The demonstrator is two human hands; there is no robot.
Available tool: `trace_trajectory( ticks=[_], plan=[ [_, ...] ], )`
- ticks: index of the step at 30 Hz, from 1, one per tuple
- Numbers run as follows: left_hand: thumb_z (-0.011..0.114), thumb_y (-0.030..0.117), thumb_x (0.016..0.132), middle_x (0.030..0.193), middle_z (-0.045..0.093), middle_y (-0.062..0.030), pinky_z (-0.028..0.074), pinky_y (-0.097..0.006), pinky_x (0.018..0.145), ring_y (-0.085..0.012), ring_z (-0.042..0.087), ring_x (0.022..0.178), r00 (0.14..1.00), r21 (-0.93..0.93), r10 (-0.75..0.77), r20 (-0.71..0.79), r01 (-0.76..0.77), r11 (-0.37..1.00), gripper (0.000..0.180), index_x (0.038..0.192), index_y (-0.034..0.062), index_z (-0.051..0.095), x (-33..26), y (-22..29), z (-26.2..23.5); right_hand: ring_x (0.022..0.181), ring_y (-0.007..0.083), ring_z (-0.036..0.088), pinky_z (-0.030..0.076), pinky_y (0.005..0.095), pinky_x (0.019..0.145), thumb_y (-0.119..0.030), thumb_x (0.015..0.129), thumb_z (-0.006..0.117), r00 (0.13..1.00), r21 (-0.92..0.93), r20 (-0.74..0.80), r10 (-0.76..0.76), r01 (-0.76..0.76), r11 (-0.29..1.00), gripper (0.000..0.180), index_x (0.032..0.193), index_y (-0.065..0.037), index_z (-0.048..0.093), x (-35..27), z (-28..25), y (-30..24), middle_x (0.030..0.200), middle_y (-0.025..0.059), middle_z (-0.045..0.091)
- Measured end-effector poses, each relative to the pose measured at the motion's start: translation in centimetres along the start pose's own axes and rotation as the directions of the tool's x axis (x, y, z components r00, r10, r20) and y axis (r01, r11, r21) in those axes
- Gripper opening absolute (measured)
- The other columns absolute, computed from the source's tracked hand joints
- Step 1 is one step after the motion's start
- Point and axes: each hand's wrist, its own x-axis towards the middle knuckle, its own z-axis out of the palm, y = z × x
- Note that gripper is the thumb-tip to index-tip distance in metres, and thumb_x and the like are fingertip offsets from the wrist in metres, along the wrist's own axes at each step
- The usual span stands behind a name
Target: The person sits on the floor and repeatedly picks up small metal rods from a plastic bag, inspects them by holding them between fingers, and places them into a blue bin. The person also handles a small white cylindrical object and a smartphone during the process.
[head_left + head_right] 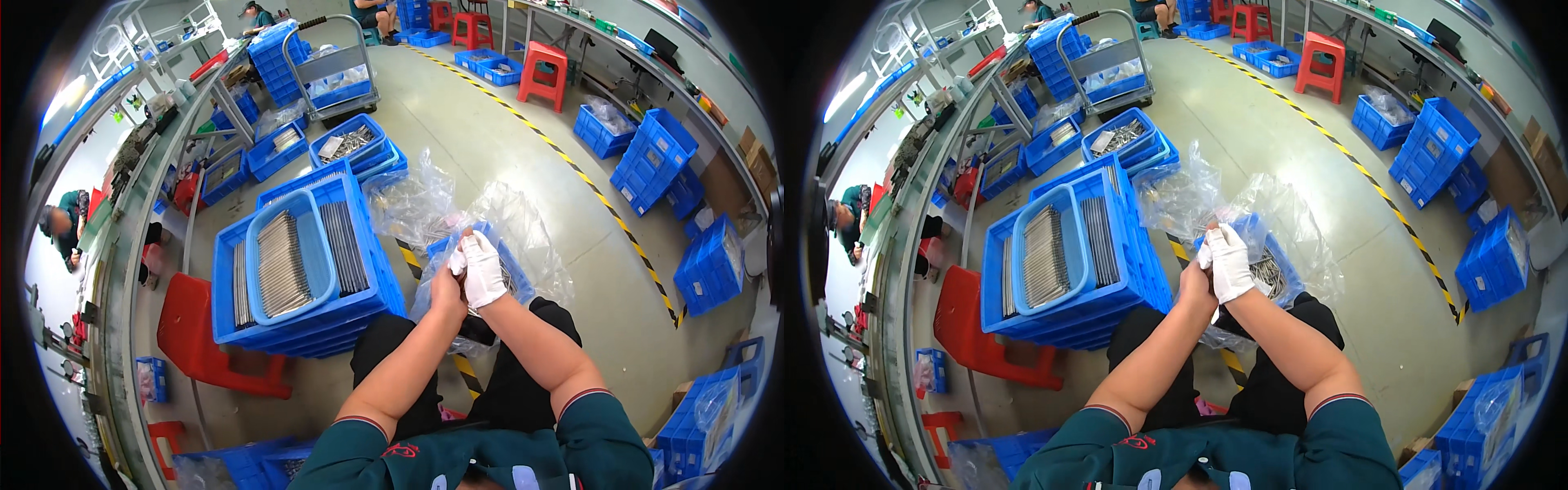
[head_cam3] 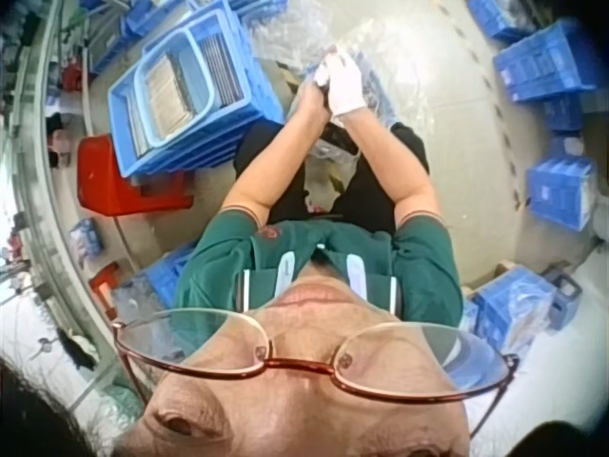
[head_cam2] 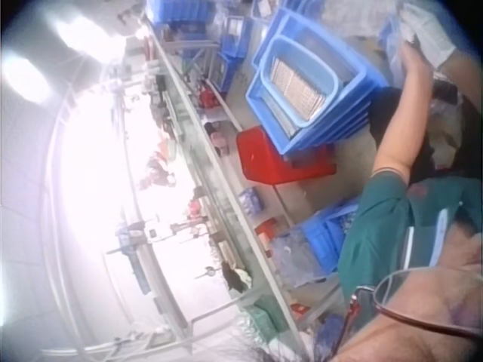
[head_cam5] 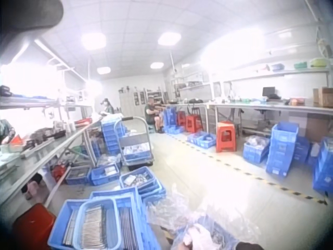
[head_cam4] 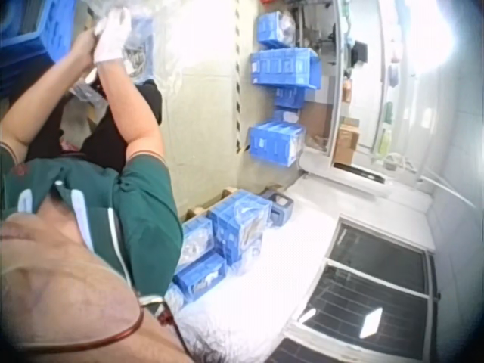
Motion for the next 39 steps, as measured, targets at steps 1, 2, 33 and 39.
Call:
trace_trajectory(
  ticks=[1, 2, 33, 39],
  plan=[
    [0.038, 0.023, 0.096, 0.103, 0.063, -0.0144, 0.051, -0.035, 0.083, -0.0242, 0.064, 0.095, 1.000, 0.009, 0.027, 0.006, -0.027, 1.000, 0.030, 0.112, 0.0032, 0.055, 0.0, -0.1, -0.2, 0.050, 0.0108, 0.046, 0.037, 0.0245, 0.047, -0.020, 0.094, 0.054, 1.000, 0.041, -0.004, -0.009, 0.009, 0.999, 0.019, 0.079, -0.008, 0.051, 0.0, 0.1, 0.0, 0.063, 0.0011, 0.049],
    [0.039, 0.024, 0.096, 0.099, 0.063, -0.0135, 0.052, -0.034, 0.079, -0.0228, 0.063, 0.091, 0.995, 0.054, 0.092, 0.049, -0.095, 0.994, 0.029, 0.107, 0.0027, 0.054, 0.4, -0.2, -0.6, 0.052, 0.0103, 0.045, 0.036, 0.0238, 0.048, -0.025, 0.095, 0.052, 0.999, 0.061, 0.037, 0.032, -0.034, 0.998, 0.026, 0.074, -0.009, 0.050, 0.1, 0.0, 0.2, 0.063, 0.0004, 0.048],
    [0.047, 0.022, 0.094, 0.085, 0.063, -0.0251, 0.045, -0.048, 0.069, -0.0434, 0.060, 0.079, 0.793, 0.891, 0.405, 0.455, -0.408, -0.201, 0.025, 0.098, -0.0018, 0.053, -2.5, 7.8, -0.8, 0.046, 0.0050, 0.040, 0.026, 0.0182, 0.039, -0.024, 0.089, 0.057, 0.561, -0.365, 0.332, 0.759, -0.665, 0.651, 0.016, 0.090, -0.008, 0.054, -1.6, -3.2, -0.4, 0.067, 0.0007, 0.053],
    [0.045, 0.024, 0.096, 0.074, 0.058, -0.0135, 0.043, -0.037, 0.055, -0.0273, 0.055, 0.060, 0.720, 0.827, 0.552, 0.421, -0.555, 0.092, 0.025, 0.093, -0.0003, 0.053, -1.3, 8.6, -1.9, 0.045, 0.0041, 0.035, 0.027, 0.0205, 0.041, -0.024, 0.092, 0.052, 0.821, -0.632, 0.267, 0.505, -0.246, 0.735, 0.025, 0.088, 0.000, 0.057, -2.6, -2.4, -1.9, 0.057, -0.0022, 0.045]
  ],
)
